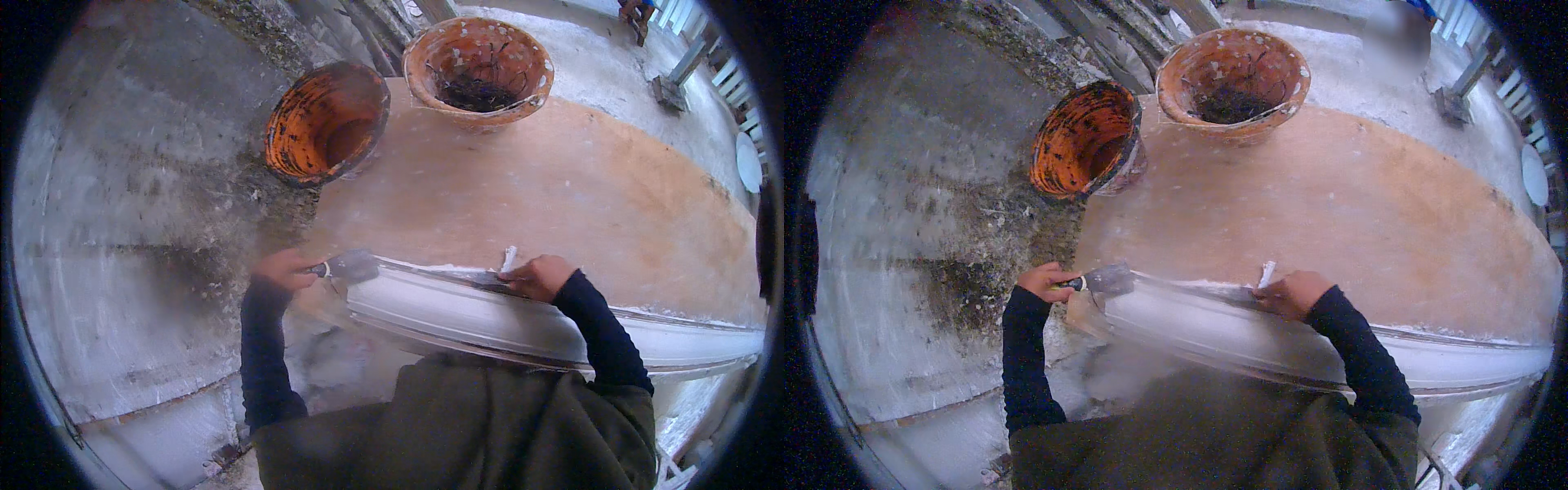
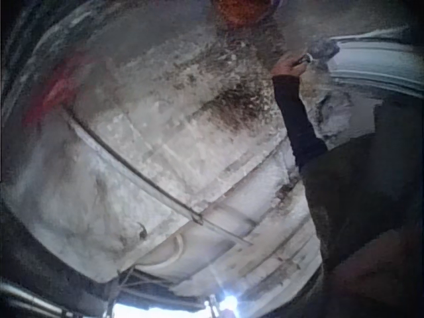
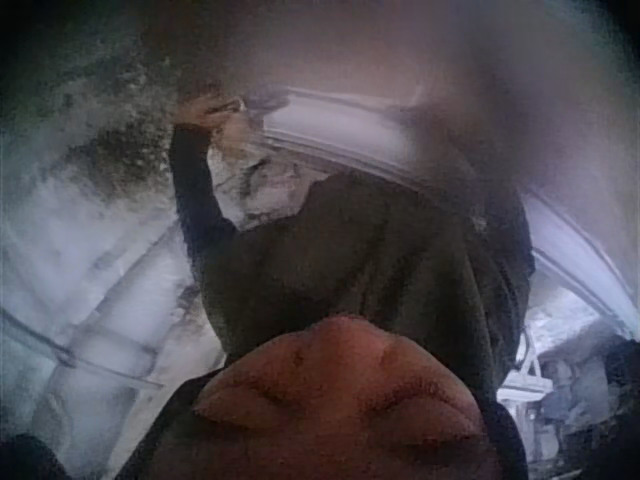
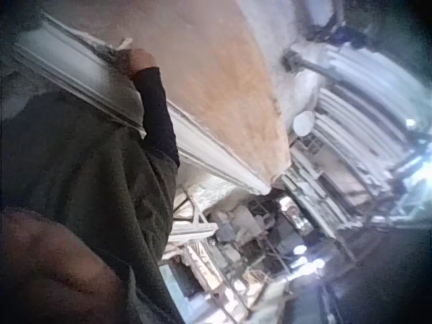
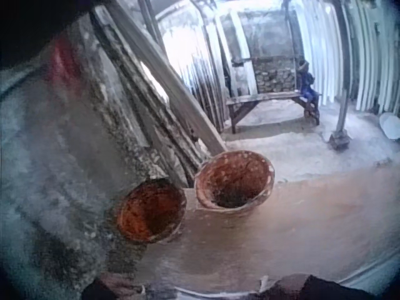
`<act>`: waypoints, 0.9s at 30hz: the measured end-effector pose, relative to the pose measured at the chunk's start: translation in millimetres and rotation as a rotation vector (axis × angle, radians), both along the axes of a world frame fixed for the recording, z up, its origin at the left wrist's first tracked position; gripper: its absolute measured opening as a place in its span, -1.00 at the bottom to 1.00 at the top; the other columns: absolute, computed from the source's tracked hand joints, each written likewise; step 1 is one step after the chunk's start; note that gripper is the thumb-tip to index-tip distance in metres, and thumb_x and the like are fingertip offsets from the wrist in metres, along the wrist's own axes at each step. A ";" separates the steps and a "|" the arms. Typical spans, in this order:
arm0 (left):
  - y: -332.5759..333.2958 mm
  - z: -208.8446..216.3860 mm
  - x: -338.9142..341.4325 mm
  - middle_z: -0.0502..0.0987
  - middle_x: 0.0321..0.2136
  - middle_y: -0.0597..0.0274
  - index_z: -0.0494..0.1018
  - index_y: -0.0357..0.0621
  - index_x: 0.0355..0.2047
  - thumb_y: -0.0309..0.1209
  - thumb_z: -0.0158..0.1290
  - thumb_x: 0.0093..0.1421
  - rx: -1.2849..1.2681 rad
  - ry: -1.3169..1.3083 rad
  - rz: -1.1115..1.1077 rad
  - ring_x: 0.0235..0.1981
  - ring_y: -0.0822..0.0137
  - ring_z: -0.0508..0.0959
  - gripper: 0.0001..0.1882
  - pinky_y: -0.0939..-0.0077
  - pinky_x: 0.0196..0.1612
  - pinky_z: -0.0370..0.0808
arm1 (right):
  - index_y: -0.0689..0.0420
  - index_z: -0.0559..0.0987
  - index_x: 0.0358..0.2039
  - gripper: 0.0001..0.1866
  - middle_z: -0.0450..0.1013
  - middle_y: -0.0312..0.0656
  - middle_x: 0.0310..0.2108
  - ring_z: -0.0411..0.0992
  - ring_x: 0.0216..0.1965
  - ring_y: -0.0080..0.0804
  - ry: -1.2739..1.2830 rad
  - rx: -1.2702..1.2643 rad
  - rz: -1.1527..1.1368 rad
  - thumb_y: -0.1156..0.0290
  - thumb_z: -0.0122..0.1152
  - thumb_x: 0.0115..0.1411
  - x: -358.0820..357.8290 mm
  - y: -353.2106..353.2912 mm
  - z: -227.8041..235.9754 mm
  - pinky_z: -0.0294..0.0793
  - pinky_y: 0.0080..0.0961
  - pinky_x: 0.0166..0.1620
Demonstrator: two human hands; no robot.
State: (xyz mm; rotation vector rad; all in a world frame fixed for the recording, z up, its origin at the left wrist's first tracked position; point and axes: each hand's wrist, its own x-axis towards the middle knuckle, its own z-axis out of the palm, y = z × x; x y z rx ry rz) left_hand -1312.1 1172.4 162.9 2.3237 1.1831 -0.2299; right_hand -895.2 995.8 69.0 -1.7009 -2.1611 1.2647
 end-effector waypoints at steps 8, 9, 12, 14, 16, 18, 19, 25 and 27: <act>48.9 -8.4 -30.4 0.38 -0.55 0.17 0.48 0.04 -0.24 -0.30 0.14 -0.13 -0.054 0.086 -0.054 -0.44 0.26 0.42 -0.65 0.43 -0.37 0.32 | -0.23 0.49 -0.18 -0.72 0.46 -0.10 -0.43 0.42 -0.42 -0.12 -0.049 -0.105 -0.010 0.12 -0.02 0.07 5.6 1.0 24.3 0.39 -0.30 -0.32; 49.2 -18.4 -30.5 0.37 -0.58 0.21 0.50 0.07 -0.26 -0.26 0.17 -0.15 -0.021 0.053 -0.041 -0.48 0.29 0.42 -0.65 0.47 -0.41 0.32 | -0.23 0.49 -0.18 -0.72 0.46 -0.10 -0.43 0.42 -0.42 -0.12 -0.021 -0.124 -0.024 0.12 -0.02 0.07 4.5 0.5 22.9 0.39 -0.31 -0.32; 64.1 -37.0 -34.4 0.40 -0.60 0.25 0.52 0.06 -0.30 -0.25 0.21 -0.17 -0.132 -0.040 -0.033 -0.52 0.36 0.43 -0.66 0.52 -0.44 0.33 | -0.24 0.48 -0.17 -0.71 0.45 -0.08 -0.41 0.42 -0.41 -0.10 0.015 -0.068 -0.042 0.15 0.02 0.06 -11.4 8.1 15.0 0.39 -0.31 -0.30; 75.6 -43.0 -44.6 0.44 -0.58 0.25 0.52 0.01 -0.31 -0.27 0.21 -0.17 -0.228 -0.097 -0.023 -0.51 0.37 0.45 -0.66 0.54 -0.42 0.34 | -0.23 0.48 -0.17 -0.71 0.45 -0.07 -0.41 0.42 -0.40 -0.10 0.028 -0.071 -0.046 0.16 0.02 0.06 -16.9 12.3 11.0 0.38 -0.31 -0.30; 86.6 -47.8 -51.3 0.47 -0.56 0.25 0.52 -0.04 -0.31 -0.28 0.21 -0.15 -0.282 -0.160 -0.011 -0.50 0.38 0.46 -0.67 0.56 -0.39 0.35 | -0.24 0.48 -0.17 -0.72 0.45 -0.06 -0.40 0.42 -0.39 -0.09 0.001 -0.114 -0.058 0.15 0.02 0.06 -19.1 13.4 10.4 0.38 -0.31 -0.30; 93.0 -53.2 -44.7 0.49 -0.48 0.15 0.50 -0.10 -0.29 -0.30 0.15 -0.11 -0.291 -0.152 -0.029 -0.41 0.31 0.47 -0.67 0.52 -0.31 0.35 | -0.22 0.48 -0.17 -0.71 0.45 -0.06 -0.39 0.42 -0.39 -0.10 0.021 -0.123 -0.065 0.14 0.01 0.06 -17.6 10.7 2.1 0.38 -0.31 -0.30; 93.2 -57.6 -38.4 0.50 -0.44 0.09 0.49 -0.14 -0.28 -0.30 0.12 -0.09 -0.303 -0.148 -0.038 -0.36 0.27 0.47 -0.67 0.51 -0.26 0.35 | -0.21 0.48 -0.16 -0.71 0.45 -0.06 -0.39 0.42 -0.39 -0.10 0.030 -0.135 -0.070 0.14 0.00 0.07 -17.9 7.8 -2.1 0.38 -0.31 -0.30; 93.8 -71.9 -6.3 0.53 -0.42 0.21 0.49 -0.11 -0.26 -0.31 0.18 -0.09 -0.514 -0.123 0.025 -0.40 0.47 0.46 -0.66 0.59 -0.28 0.35 | -0.12 0.48 -0.16 -0.71 0.44 -0.03 -0.42 0.41 -0.44 -0.08 0.163 -0.014 0.052 0.23 0.01 0.06 -53.7 54.5 -16.9 0.37 -0.30 -0.32; 97.8 -76.4 -21.4 0.54 -0.42 0.21 0.50 -0.10 -0.27 -0.33 0.19 -0.10 -0.555 -0.200 0.138 -0.41 0.47 0.47 -0.67 0.59 -0.28 0.36 | -0.14 0.48 -0.17 -0.71 0.44 -0.03 -0.41 0.40 -0.44 -0.08 0.079 -0.045 0.086 0.21 0.00 0.06 -63.7 67.7 -1.8 0.37 -0.28 -0.32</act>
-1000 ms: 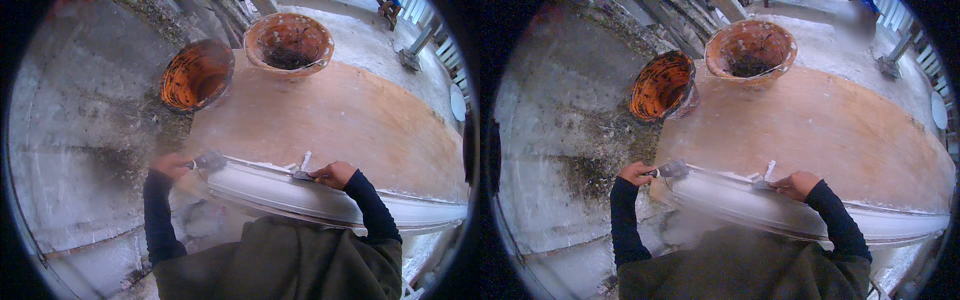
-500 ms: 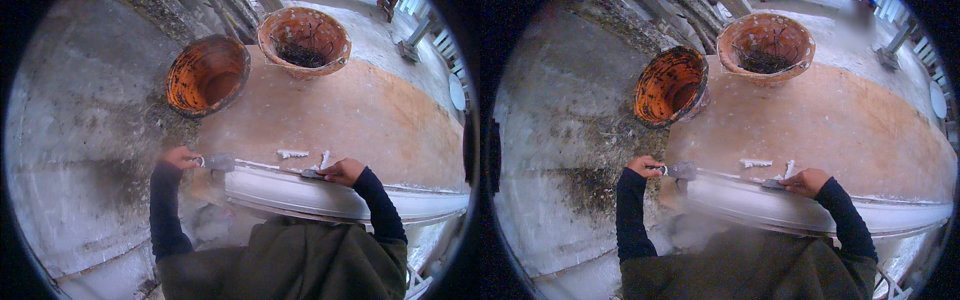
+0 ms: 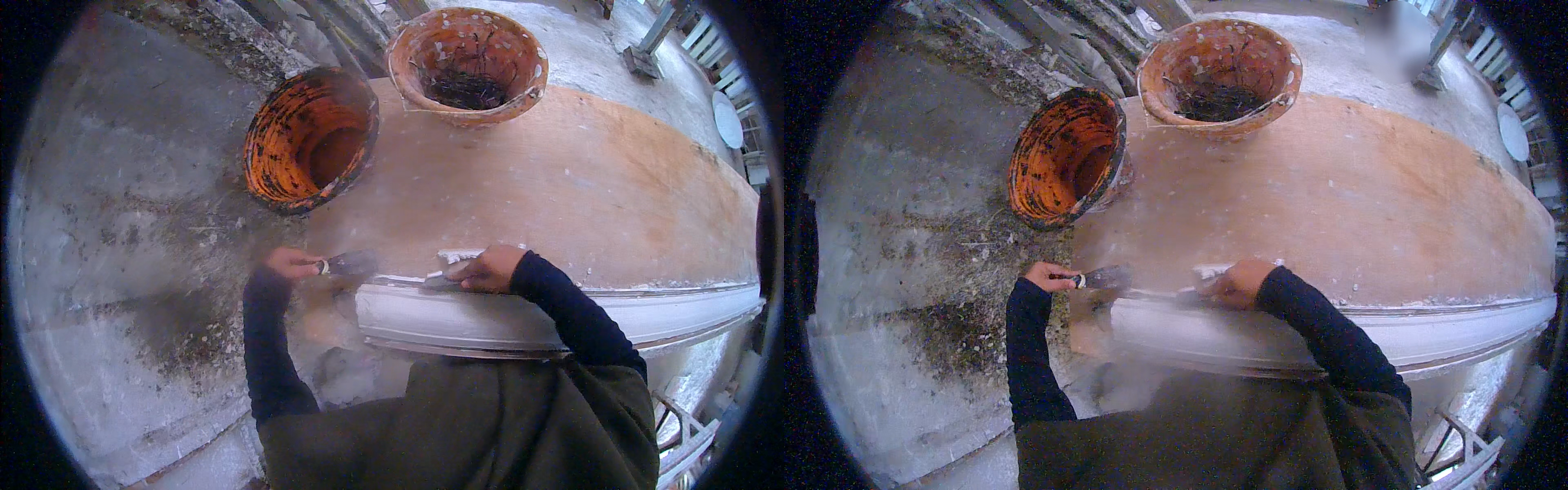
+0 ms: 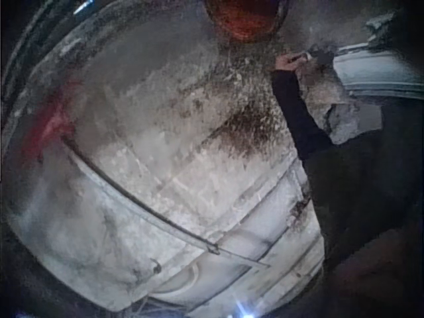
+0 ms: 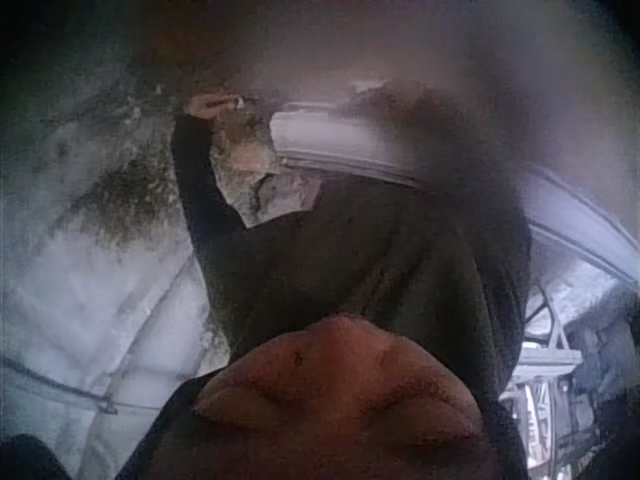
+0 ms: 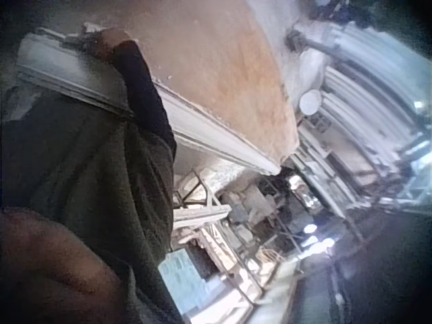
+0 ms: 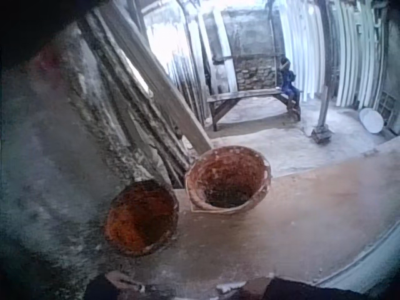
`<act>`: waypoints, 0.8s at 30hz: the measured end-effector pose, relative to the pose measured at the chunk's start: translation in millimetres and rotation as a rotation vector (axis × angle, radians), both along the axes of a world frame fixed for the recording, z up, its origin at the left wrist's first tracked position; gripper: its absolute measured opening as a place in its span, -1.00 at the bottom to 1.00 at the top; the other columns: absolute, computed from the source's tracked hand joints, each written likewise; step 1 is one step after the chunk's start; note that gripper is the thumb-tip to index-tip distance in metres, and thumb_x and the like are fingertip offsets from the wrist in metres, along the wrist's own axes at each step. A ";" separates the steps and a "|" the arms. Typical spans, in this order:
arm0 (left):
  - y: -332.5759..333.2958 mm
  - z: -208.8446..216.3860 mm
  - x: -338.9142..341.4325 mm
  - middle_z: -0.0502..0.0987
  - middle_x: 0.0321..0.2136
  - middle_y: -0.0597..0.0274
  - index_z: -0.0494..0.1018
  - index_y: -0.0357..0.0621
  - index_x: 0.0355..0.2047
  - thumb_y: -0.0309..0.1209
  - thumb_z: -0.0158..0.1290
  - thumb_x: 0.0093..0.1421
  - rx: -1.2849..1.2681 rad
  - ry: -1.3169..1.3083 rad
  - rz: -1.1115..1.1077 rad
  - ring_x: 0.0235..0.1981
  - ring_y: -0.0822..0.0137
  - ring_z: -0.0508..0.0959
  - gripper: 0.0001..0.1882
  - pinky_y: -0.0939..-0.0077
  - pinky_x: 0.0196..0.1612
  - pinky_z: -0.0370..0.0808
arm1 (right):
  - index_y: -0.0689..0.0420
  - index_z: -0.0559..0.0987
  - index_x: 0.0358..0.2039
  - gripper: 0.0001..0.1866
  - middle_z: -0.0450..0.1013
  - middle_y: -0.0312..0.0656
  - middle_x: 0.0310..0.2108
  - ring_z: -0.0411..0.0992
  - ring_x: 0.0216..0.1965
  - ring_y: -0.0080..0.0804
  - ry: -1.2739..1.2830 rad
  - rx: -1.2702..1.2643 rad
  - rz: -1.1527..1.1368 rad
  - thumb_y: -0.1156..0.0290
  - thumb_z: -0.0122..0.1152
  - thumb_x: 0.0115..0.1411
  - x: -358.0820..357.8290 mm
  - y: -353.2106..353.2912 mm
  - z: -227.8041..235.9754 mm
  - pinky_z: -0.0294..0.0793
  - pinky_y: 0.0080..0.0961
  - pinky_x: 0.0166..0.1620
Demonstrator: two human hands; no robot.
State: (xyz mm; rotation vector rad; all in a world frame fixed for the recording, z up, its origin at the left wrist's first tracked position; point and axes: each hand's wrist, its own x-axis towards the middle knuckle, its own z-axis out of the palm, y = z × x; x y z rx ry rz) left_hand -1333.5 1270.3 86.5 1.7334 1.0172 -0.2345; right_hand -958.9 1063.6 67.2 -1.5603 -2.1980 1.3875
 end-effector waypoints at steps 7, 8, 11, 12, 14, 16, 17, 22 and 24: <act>-2.1 -12.1 -44.2 0.54 -0.42 0.21 0.51 -0.14 -0.30 -0.36 0.21 -0.14 0.033 0.005 0.061 -0.40 0.47 0.49 -0.67 0.57 -0.27 0.39 | -0.15 0.49 -0.17 -0.70 0.45 -0.12 -0.36 0.41 -0.39 -0.12 -0.013 -0.003 0.049 0.19 0.00 0.06 2.2 -2.9 9.7 0.38 -0.29 -0.30; -0.4 -14.8 -46.1 0.54 -0.42 0.20 0.51 -0.13 -0.31 -0.36 0.22 -0.15 0.008 0.025 0.102 -0.40 0.47 0.49 -0.67 0.56 -0.26 0.39 | -0.16 0.49 -0.17 -0.71 0.45 -0.12 -0.36 0.41 -0.39 -0.12 -0.054 -0.016 0.056 0.19 0.00 0.06 -14.1 7.3 4.8 0.38 -0.30 -0.30; 1.1 -20.1 -33.7 0.54 -0.43 0.22 0.51 -0.18 -0.32 -0.37 0.21 -0.14 0.194 0.180 -0.011 -0.41 0.48 0.49 -0.68 0.59 -0.27 0.39 | -0.19 0.48 -0.16 -0.70 0.45 -0.12 -0.36 0.42 -0.39 -0.12 -0.087 -0.032 0.101 0.19 0.02 0.05 -36.0 35.3 -0.1 0.38 -0.30 -0.30; 0.0 -18.0 -32.0 0.53 -0.44 0.19 0.51 -0.16 -0.31 -0.33 0.20 -0.13 0.175 0.185 -0.006 -0.40 0.43 0.49 -0.67 0.57 -0.28 0.38 | -0.21 0.48 -0.16 -0.70 0.45 -0.11 -0.37 0.42 -0.40 -0.12 -0.026 -0.022 0.119 0.19 0.02 0.05 -26.7 37.4 -4.0 0.38 -0.30 -0.30; -0.4 -12.0 -32.7 0.52 -0.46 0.12 0.50 -0.11 -0.28 -0.27 0.16 -0.11 0.136 0.195 0.008 -0.39 0.35 0.50 -0.65 0.53 -0.29 0.37 | -0.23 0.48 -0.16 -0.70 0.45 -0.09 -0.38 0.42 -0.41 -0.12 0.017 -0.029 0.129 0.18 0.03 0.04 -11.6 33.5 -3.0 0.39 -0.30 -0.31; 2.9 -29.1 -43.7 0.52 -0.48 0.13 0.49 -0.10 -0.27 -0.25 0.17 -0.11 0.181 0.069 -0.016 -0.41 0.34 0.50 -0.64 0.53 -0.31 0.37 | -0.24 0.48 -0.17 -0.70 0.45 -0.08 -0.40 0.42 -0.43 -0.11 -0.018 -0.069 0.106 0.18 0.04 0.03 1.6 21.5 9.2 0.39 -0.29 -0.33; 2.9 -36.2 -47.9 0.52 -0.50 0.13 0.49 -0.09 -0.27 -0.25 0.17 -0.11 0.202 0.007 -0.028 -0.42 0.33 0.50 -0.63 0.53 -0.32 0.37 | -0.24 0.50 -0.20 -0.72 0.46 -0.11 -0.42 0.42 -0.44 -0.12 -0.106 0.034 0.135 0.18 0.06 0.01 -7.8 21.4 4.8 0.39 -0.27 -0.36; 2.1 -32.7 -27.4 0.51 -0.49 0.14 0.49 -0.11 -0.26 -0.29 0.17 -0.11 0.205 0.029 -0.065 -0.40 0.32 0.49 -0.64 0.52 -0.29 0.36 | -0.20 0.50 -0.21 -0.72 0.45 -0.10 -0.46 0.42 -0.44 -0.11 -0.229 0.052 0.126 0.17 0.03 0.03 -22.3 35.5 16.1 0.40 -0.25 -0.39; 2.5 -35.4 -24.5 0.52 -0.48 0.15 0.49 -0.11 -0.26 -0.30 0.17 -0.11 0.249 0.002 -0.106 -0.38 0.33 0.49 -0.64 0.53 -0.28 0.36 | -0.20 0.49 -0.20 -0.72 0.45 -0.09 -0.47 0.42 -0.44 -0.11 -0.284 0.060 0.209 0.17 0.01 0.03 -10.5 26.4 16.3 0.40 -0.25 -0.39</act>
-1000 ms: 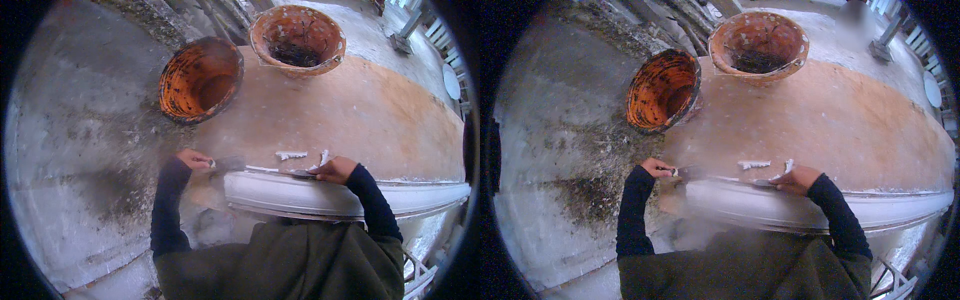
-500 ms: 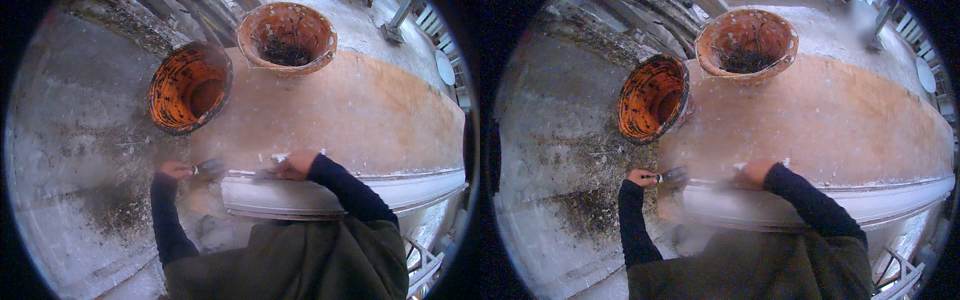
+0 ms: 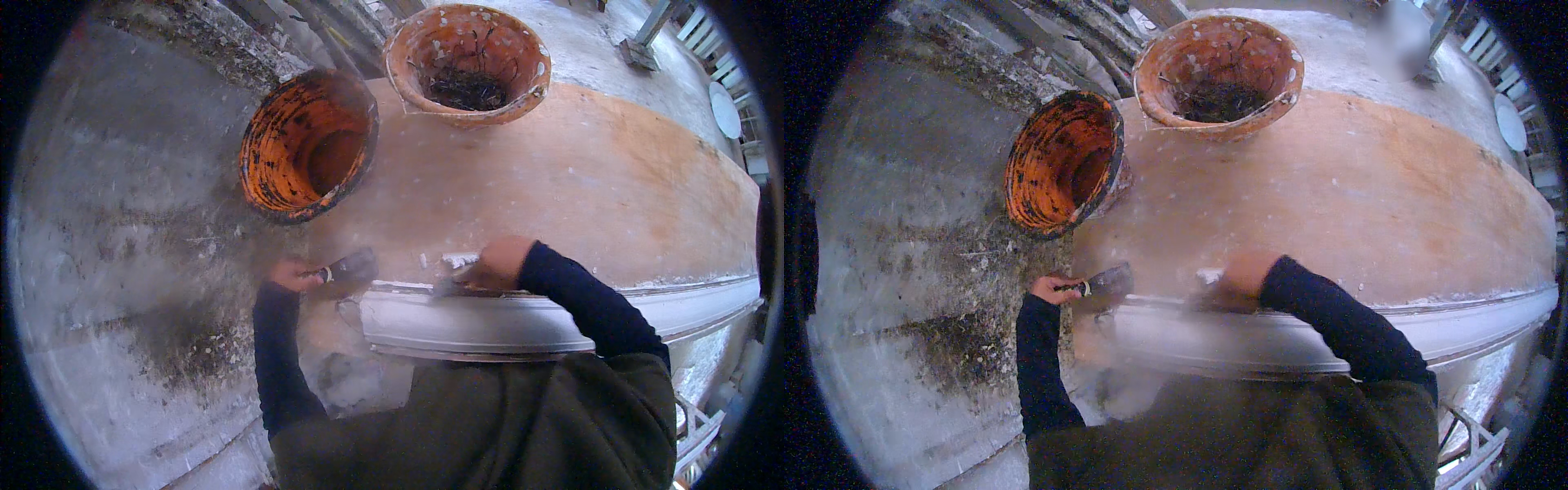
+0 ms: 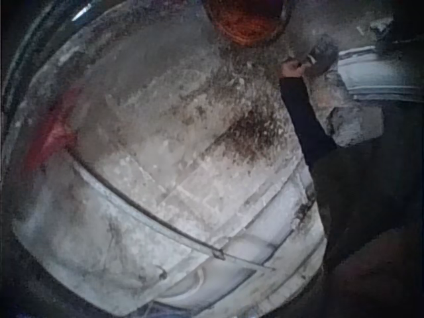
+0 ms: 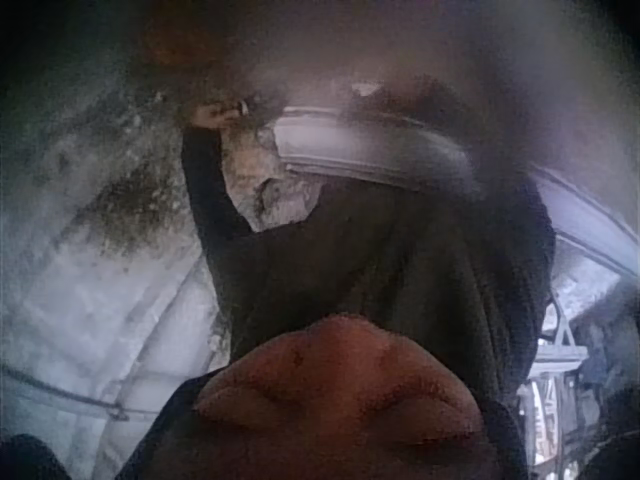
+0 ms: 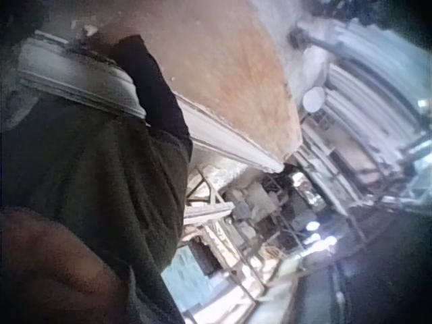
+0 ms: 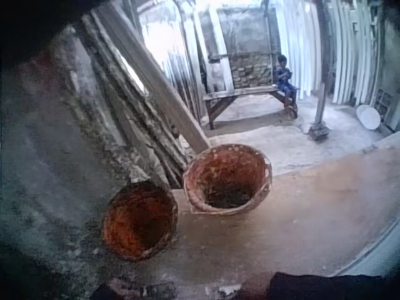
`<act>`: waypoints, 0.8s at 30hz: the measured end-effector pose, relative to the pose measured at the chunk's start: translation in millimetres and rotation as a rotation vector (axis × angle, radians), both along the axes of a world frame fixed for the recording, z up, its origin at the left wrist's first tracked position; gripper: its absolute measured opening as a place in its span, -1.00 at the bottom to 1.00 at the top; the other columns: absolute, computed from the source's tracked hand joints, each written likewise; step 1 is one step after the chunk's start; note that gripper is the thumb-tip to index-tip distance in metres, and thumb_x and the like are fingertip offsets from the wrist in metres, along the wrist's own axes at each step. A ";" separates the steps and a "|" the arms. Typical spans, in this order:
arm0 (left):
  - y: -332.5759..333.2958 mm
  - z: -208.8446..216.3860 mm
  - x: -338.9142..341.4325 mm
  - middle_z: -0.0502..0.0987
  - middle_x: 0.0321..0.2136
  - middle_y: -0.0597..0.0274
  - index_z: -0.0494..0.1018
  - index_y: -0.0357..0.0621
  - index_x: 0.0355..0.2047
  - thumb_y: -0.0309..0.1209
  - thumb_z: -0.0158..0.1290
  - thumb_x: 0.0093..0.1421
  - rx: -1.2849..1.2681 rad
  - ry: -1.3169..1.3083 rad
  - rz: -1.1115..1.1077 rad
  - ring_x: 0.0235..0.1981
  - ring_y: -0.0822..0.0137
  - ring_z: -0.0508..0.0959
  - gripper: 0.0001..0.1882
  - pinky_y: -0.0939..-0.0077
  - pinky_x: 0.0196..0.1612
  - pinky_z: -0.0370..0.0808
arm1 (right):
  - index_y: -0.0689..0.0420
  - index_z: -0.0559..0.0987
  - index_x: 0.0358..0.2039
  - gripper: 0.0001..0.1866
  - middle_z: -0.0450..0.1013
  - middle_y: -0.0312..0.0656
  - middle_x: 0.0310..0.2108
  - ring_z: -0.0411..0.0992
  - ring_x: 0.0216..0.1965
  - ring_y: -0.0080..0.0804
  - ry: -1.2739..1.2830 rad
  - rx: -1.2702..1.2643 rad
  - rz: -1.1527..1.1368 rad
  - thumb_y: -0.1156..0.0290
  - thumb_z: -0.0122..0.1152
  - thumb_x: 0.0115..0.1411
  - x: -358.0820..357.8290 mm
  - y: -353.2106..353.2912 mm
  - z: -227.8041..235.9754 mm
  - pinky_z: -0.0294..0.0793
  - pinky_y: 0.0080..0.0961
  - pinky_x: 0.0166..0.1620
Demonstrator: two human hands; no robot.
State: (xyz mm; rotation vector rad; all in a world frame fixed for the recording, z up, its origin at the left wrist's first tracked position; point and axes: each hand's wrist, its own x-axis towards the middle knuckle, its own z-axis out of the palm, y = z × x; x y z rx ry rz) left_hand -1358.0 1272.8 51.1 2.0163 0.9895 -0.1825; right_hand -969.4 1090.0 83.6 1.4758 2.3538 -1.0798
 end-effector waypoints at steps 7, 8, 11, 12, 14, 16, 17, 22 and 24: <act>-18.7 1.9 5.8 0.52 -0.37 0.12 0.48 -0.09 -0.24 -0.30 0.17 -0.11 -0.145 0.003 0.147 -0.29 0.36 0.48 -0.63 0.58 -0.19 0.33 | -0.27 0.48 -0.19 -0.71 0.45 -0.08 -0.46 0.41 -0.46 -0.07 0.076 -0.013 -0.096 0.15 0.00 0.03 -19.5 9.4 -6.9 0.39 -0.25 -0.38; -17.8 -0.4 5.2 0.52 -0.35 0.12 0.47 -0.09 -0.23 -0.31 0.17 -0.11 -0.134 -0.004 0.119 -0.28 0.36 0.48 -0.63 0.59 -0.17 0.33 | -0.26 0.48 -0.19 -0.71 0.45 -0.08 -0.46 0.41 -0.46 -0.07 0.103 -0.034 -0.051 0.15 0.00 0.03 -13.0 11.0 -5.8 0.39 -0.25 -0.37; -19.0 -8.8 0.0 0.53 -0.37 0.24 0.50 -0.13 -0.27 -0.44 0.21 -0.16 -0.086 0.018 0.152 -0.32 0.48 0.47 -0.65 0.63 -0.19 0.34 | -0.25 0.49 -0.20 -0.72 0.45 -0.08 -0.46 0.41 -0.46 -0.08 0.158 -0.069 -0.005 0.16 0.01 0.02 9.0 -0.2 -7.0 0.39 -0.25 -0.37; -19.4 -7.8 0.8 0.53 -0.39 0.24 0.50 -0.12 -0.27 -0.44 0.21 -0.16 -0.090 -0.005 0.154 -0.34 0.48 0.47 -0.65 0.63 -0.21 0.35 | -0.25 0.49 -0.20 -0.72 0.45 -0.08 -0.47 0.41 -0.46 -0.08 0.160 -0.061 -0.051 0.16 0.01 0.02 11.5 -8.6 -6.3 0.39 -0.25 -0.37; -27.5 3.6 13.8 0.53 -0.44 0.24 0.50 -0.11 -0.27 -0.45 0.21 -0.16 -0.106 -0.044 0.156 -0.38 0.47 0.48 -0.65 0.63 -0.25 0.35 | -0.25 0.49 -0.19 -0.71 0.45 -0.10 -0.47 0.41 -0.46 -0.09 0.144 -0.054 -0.093 0.17 0.01 0.03 6.6 -10.8 -10.0 0.39 -0.26 -0.37; -33.6 -4.4 13.9 0.52 -0.50 0.23 0.50 -0.11 -0.27 -0.45 0.22 -0.16 -0.108 -0.103 0.190 -0.42 0.47 0.47 -0.64 0.62 -0.29 0.35 | -0.24 0.48 -0.16 -0.70 0.45 -0.11 -0.46 0.41 -0.45 -0.10 0.101 -0.041 -0.077 0.18 -0.01 0.04 -11.7 4.2 -27.3 0.39 -0.26 -0.36; -36.1 -5.7 14.2 0.51 -0.52 0.23 0.50 -0.11 -0.27 -0.45 0.22 -0.16 -0.106 -0.132 0.208 -0.44 0.47 0.47 -0.64 0.62 -0.30 0.35 | -0.20 0.49 -0.18 -0.71 0.45 -0.10 -0.48 0.41 -0.44 -0.10 0.105 0.030 -0.127 0.18 -0.01 0.04 -16.0 4.3 -38.6 0.39 -0.25 -0.34; -37.1 2.4 11.8 0.51 -0.43 0.20 0.49 -0.09 -0.25 -0.40 0.18 -0.13 -0.133 -0.086 0.172 -0.33 0.42 0.47 -0.65 0.60 -0.23 0.33 | -0.18 0.50 -0.21 -0.72 0.44 -0.10 -0.51 0.41 -0.48 -0.10 0.158 0.006 -0.050 0.16 -0.01 0.04 -2.0 -6.1 -15.6 0.40 -0.24 -0.38; -37.6 -3.9 5.6 0.52 -0.37 0.17 0.49 -0.08 -0.24 -0.38 0.16 -0.11 -0.165 -0.066 0.209 -0.28 0.39 0.48 -0.66 0.59 -0.19 0.33 | -0.19 0.49 -0.20 -0.72 0.44 -0.11 -0.51 0.41 -0.49 -0.10 0.156 0.019 -0.053 0.16 -0.02 0.05 -8.1 -3.9 -14.2 0.40 -0.24 -0.39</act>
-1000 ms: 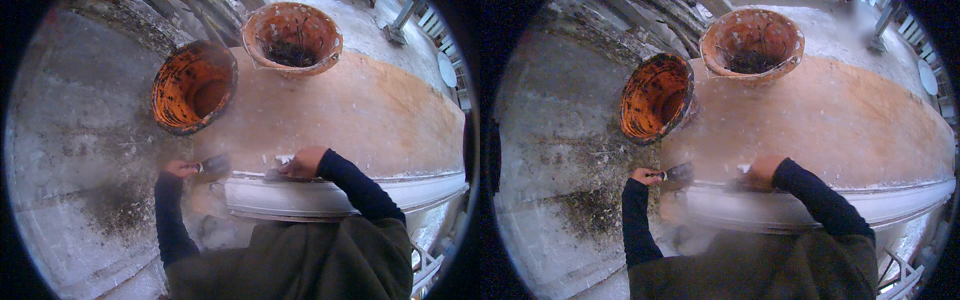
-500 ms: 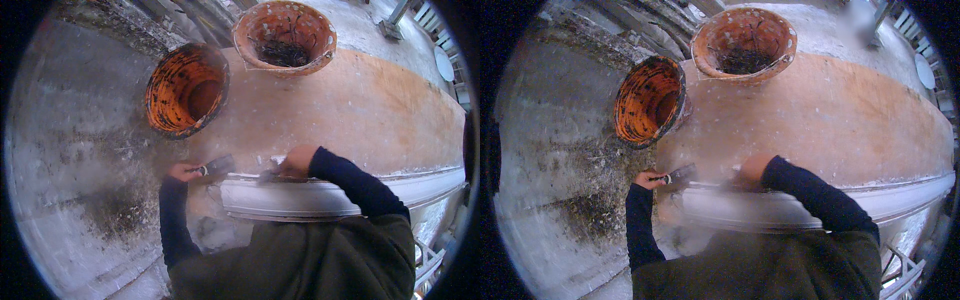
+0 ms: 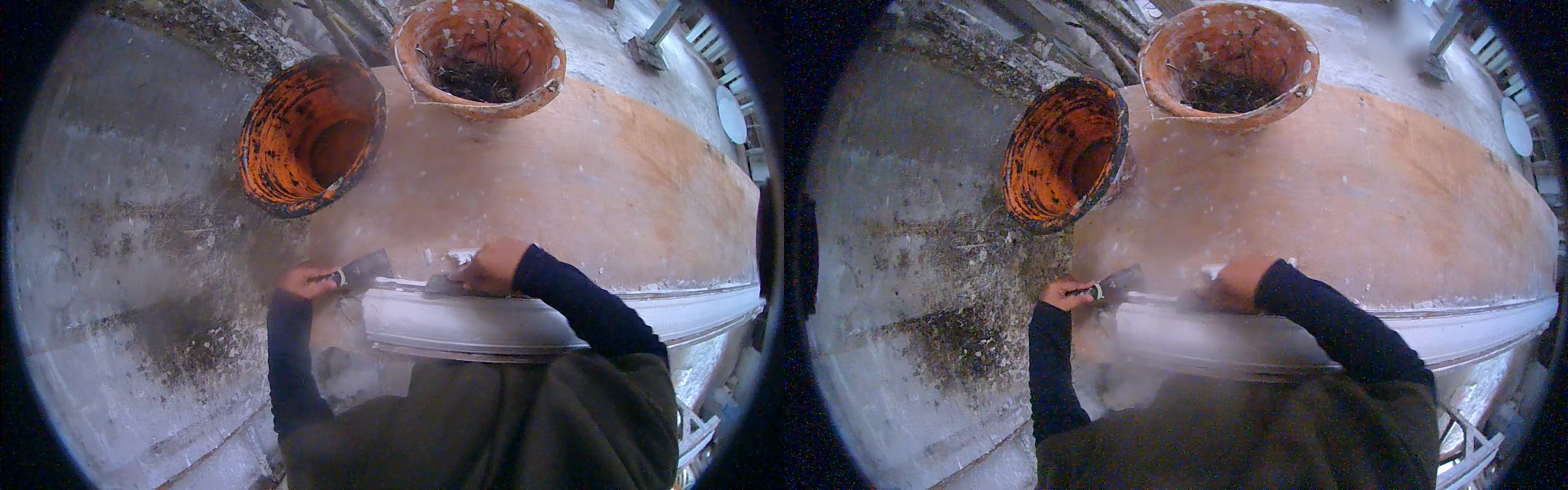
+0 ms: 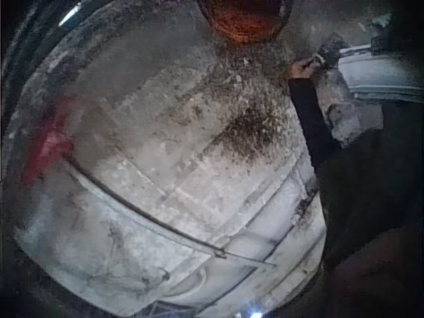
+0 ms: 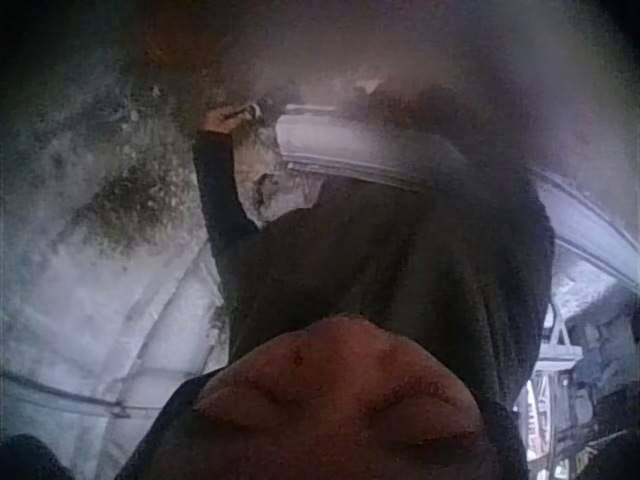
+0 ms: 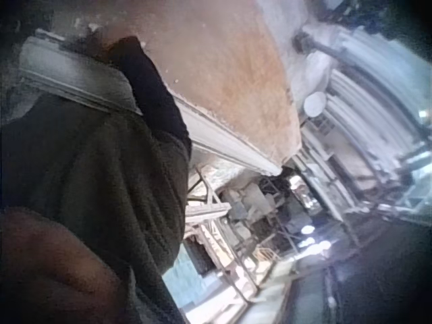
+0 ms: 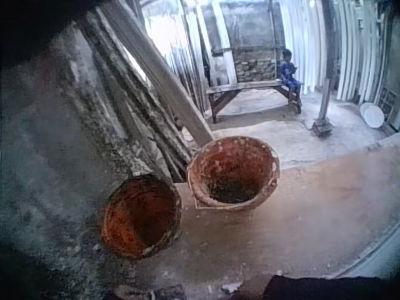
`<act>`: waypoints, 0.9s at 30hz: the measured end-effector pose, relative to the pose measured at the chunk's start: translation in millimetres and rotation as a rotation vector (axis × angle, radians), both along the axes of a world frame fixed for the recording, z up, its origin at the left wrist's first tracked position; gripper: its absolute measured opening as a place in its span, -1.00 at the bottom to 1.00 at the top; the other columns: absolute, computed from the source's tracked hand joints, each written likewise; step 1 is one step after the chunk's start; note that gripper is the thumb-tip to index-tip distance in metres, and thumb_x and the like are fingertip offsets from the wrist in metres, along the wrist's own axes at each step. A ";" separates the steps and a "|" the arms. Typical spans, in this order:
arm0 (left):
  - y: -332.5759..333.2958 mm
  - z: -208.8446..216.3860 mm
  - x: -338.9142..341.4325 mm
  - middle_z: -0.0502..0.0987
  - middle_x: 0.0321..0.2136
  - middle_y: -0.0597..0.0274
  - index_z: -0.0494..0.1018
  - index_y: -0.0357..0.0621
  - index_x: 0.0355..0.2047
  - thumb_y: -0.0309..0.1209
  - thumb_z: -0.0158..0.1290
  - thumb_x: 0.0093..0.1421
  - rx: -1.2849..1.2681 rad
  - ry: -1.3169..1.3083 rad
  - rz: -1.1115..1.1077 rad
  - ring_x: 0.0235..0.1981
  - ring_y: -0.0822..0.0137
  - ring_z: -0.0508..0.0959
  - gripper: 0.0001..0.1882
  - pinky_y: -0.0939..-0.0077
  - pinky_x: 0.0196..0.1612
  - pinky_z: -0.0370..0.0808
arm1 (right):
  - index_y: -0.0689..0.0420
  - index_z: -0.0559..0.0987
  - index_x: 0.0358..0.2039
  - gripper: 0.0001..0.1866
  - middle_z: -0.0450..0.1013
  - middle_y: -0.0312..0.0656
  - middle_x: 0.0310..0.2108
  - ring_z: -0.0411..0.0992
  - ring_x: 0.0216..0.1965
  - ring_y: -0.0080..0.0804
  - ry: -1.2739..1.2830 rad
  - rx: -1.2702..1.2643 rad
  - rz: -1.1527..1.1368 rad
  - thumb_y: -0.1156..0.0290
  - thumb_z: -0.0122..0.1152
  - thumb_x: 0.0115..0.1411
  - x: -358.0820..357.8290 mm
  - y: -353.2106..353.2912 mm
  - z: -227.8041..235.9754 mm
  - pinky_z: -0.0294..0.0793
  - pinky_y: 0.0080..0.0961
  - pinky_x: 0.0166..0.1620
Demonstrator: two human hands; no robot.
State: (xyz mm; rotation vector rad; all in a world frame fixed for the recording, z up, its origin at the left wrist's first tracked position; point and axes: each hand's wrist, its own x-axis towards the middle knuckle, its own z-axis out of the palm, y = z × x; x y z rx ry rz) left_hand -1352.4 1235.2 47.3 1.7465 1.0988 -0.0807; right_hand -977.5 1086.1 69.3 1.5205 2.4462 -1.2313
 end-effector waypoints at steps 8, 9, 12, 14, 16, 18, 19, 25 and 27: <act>-22.2 2.5 15.3 0.49 -0.36 0.13 0.49 -0.09 -0.27 -0.33 0.14 -0.08 0.189 0.075 0.019 -0.26 0.29 0.46 -0.69 0.53 -0.18 0.34 | -0.12 0.50 -0.23 -0.73 0.44 -0.07 -0.46 0.41 -0.43 -0.08 0.072 -0.048 -0.034 0.14 -0.04 0.07 6.3 -5.8 17.8 0.38 -0.23 -0.34; -28.5 -2.6 20.5 0.48 -0.34 0.12 0.48 -0.08 -0.26 -0.33 0.11 -0.05 0.250 0.066 0.027 -0.24 0.27 0.45 -0.70 0.52 -0.17 0.34 | -0.13 0.49 -0.20 -0.71 0.44 -0.07 -0.44 0.41 -0.43 -0.08 -0.039 -0.082 -0.040 0.15 -0.04 0.07 -6.4 -0.4 3.0 0.38 -0.25 -0.33; -59.0 -25.6 39.7 0.45 -0.30 0.12 0.46 -0.04 -0.21 -0.30 0.02 0.02 0.373 0.025 0.109 -0.20 0.22 0.42 -0.71 0.50 -0.16 0.34 | -0.15 0.51 -0.29 -0.70 0.43 0.00 -0.42 0.41 -0.42 -0.04 0.166 -0.146 -0.088 0.05 -0.09 0.06 -9.5 13.8 -15.1 0.39 -0.22 -0.30; -78.5 -37.7 54.2 0.43 -0.29 0.12 0.43 0.00 -0.17 -0.28 -0.04 0.07 0.376 -0.027 0.222 -0.18 0.19 0.41 -0.70 0.48 -0.14 0.33 | -0.11 0.50 -0.23 -0.69 0.44 0.00 -0.41 0.41 -0.41 -0.05 0.117 -0.153 -0.049 0.08 -0.06 0.06 5.6 5.6 -20.5 0.38 -0.23 -0.28; -85.2 -35.9 59.5 0.44 -0.29 0.13 0.42 0.00 -0.15 -0.29 -0.08 0.10 0.346 0.023 0.344 -0.21 0.21 0.42 -0.70 0.47 -0.10 0.30 | -0.09 0.49 -0.21 -0.68 0.44 -0.01 -0.43 0.40 -0.42 -0.05 0.214 -0.166 -0.041 0.10 -0.05 0.06 31.5 -7.4 -17.1 0.38 -0.22 -0.29; -84.6 -35.7 61.8 0.47 -0.33 0.12 0.43 -0.02 -0.16 -0.34 -0.03 0.08 0.333 0.030 0.386 -0.24 0.25 0.43 -0.72 0.50 -0.13 0.31 | -0.14 0.47 -0.17 -0.68 0.44 -0.01 -0.45 0.40 -0.44 -0.03 0.301 -0.147 -0.084 0.12 -0.04 0.06 33.4 -15.6 -28.6 0.38 -0.22 -0.31; -81.3 -34.3 60.4 0.47 -0.33 0.13 0.44 -0.03 -0.17 -0.34 -0.02 0.07 0.307 0.033 0.309 -0.25 0.27 0.44 -0.72 0.51 -0.14 0.32 | -0.16 0.47 -0.16 -0.68 0.44 -0.01 -0.46 0.39 -0.45 -0.03 0.351 -0.140 -0.104 0.13 -0.03 0.05 32.1 -18.7 -35.2 0.38 -0.21 -0.32; -25.4 -11.1 42.4 0.48 -0.37 0.14 0.47 -0.08 -0.23 -0.31 0.05 0.02 0.090 0.027 -0.027 -0.34 0.31 0.45 -0.72 0.52 -0.27 0.34 | -0.18 0.44 -0.11 -0.66 0.44 -0.04 -0.44 0.40 -0.44 -0.04 0.223 -0.180 -0.019 0.14 -0.03 0.06 14.3 9.4 -34.6 0.37 -0.26 -0.31; -4.9 15.8 37.7 0.48 -0.37 0.14 0.48 -0.09 -0.26 -0.27 0.05 0.02 0.010 0.144 -0.090 -0.37 0.29 0.45 -0.72 0.50 -0.30 0.35 | -0.16 0.44 -0.11 -0.66 0.45 -0.05 -0.42 0.40 -0.43 -0.06 0.272 -0.196 -0.022 0.15 -0.03 0.07 37.1 -1.9 -27.2 0.37 -0.27 -0.30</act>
